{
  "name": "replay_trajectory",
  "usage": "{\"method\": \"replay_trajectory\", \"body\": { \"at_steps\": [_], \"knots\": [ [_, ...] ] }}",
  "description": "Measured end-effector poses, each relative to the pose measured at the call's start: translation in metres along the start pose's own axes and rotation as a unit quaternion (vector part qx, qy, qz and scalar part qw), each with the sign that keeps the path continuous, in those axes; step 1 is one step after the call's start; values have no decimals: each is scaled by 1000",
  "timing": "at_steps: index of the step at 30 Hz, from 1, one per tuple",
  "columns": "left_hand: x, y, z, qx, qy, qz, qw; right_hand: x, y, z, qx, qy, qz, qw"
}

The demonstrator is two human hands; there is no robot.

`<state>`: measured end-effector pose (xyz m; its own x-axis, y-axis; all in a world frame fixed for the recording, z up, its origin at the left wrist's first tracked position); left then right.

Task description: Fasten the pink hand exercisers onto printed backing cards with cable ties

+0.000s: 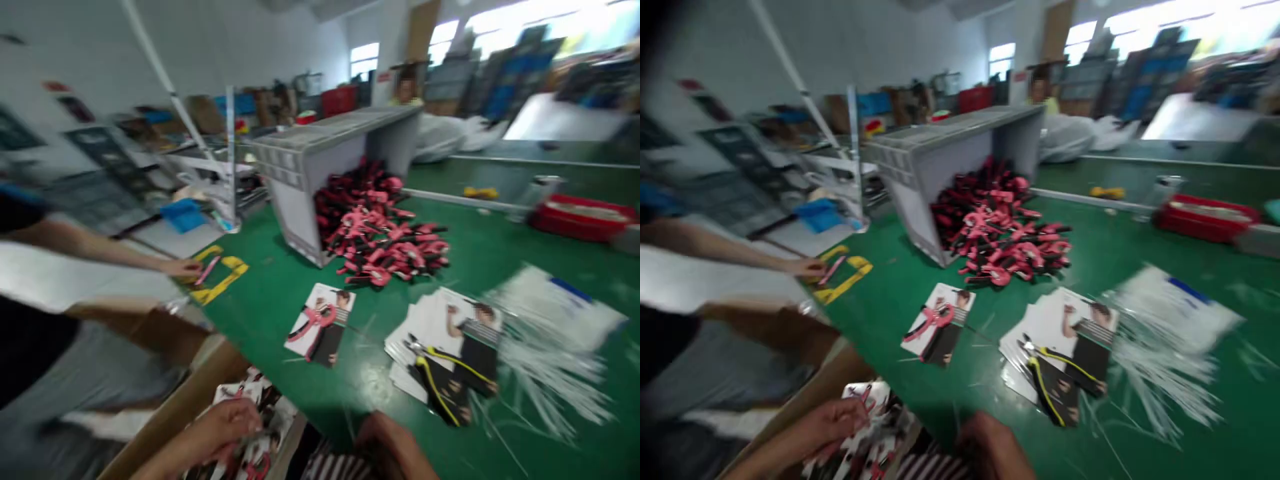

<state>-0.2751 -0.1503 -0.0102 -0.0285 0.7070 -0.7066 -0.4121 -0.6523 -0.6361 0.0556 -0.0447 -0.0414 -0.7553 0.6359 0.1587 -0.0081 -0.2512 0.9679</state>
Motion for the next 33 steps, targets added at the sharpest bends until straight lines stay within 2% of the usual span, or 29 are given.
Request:
{"method": "replay_trajectory", "body": {
  "at_steps": [2, 5, 7, 8, 10, 12, 14, 16, 19, 22, 24, 26, 28, 31, 33],
  "knots": [
    [56, -72, -36, 47, 71, -128, 988, -13, 6, 28, -33, -83, 17, 996],
    [113, -176, -92, 81, 111, -256, 957, -42, 12, 76, -105, -257, -21, 961],
    [146, -233, -119, 84, 25, -363, 928, -67, 6, 110, -130, -379, -88, 912],
    [163, -255, -132, 110, -26, -409, 905, -79, 1, 126, -139, -430, -120, 884],
    [194, -281, -153, 159, -112, -456, 868, -94, -10, 155, -165, -498, -163, 836],
    [221, -287, -170, 208, -150, -466, 847, -94, -15, 175, -217, -521, -170, 808],
    [238, -280, -177, 231, -169, -455, 843, -78, -14, 182, -294, -496, -161, 801],
    [245, -268, -176, 228, -185, -434, 852, -50, -11, 175, -370, -414, -164, 815],
    [248, -257, -167, 222, -186, -409, 865, -10, -9, 151, -437, -254, -187, 843],
    [254, -266, -163, 250, -167, -387, 872, 13, -5, 135, -443, -157, -199, 860],
    [261, -279, -165, 269, -155, -377, 873, 14, 2, 127, -423, -106, -184, 881],
    [267, -292, -171, 297, -147, -371, 867, 1, 12, 121, -394, -70, -166, 901],
    [270, -300, -179, 336, -151, -364, 855, -26, 20, 116, -360, -73, -166, 915],
    [269, -296, -184, 359, -159, -376, 839, -85, 22, 119, -322, -133, -189, 918],
    [263, -283, -183, 336, -151, -400, 839, -125, 17, 129, -323, -176, -215, 905]
  ]
}}
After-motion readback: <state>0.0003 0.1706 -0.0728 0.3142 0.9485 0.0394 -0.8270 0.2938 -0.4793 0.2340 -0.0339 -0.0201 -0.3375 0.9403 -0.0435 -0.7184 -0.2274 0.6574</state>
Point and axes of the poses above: each hand's wrist, its own x-axis towards the middle knuckle, its own z-axis out of the back of the hand, y = z × x, the point moved 4 cm from there along x, towards the middle knuckle, and after that the axes turned 8 degrees about x, right-handed, at the moved point
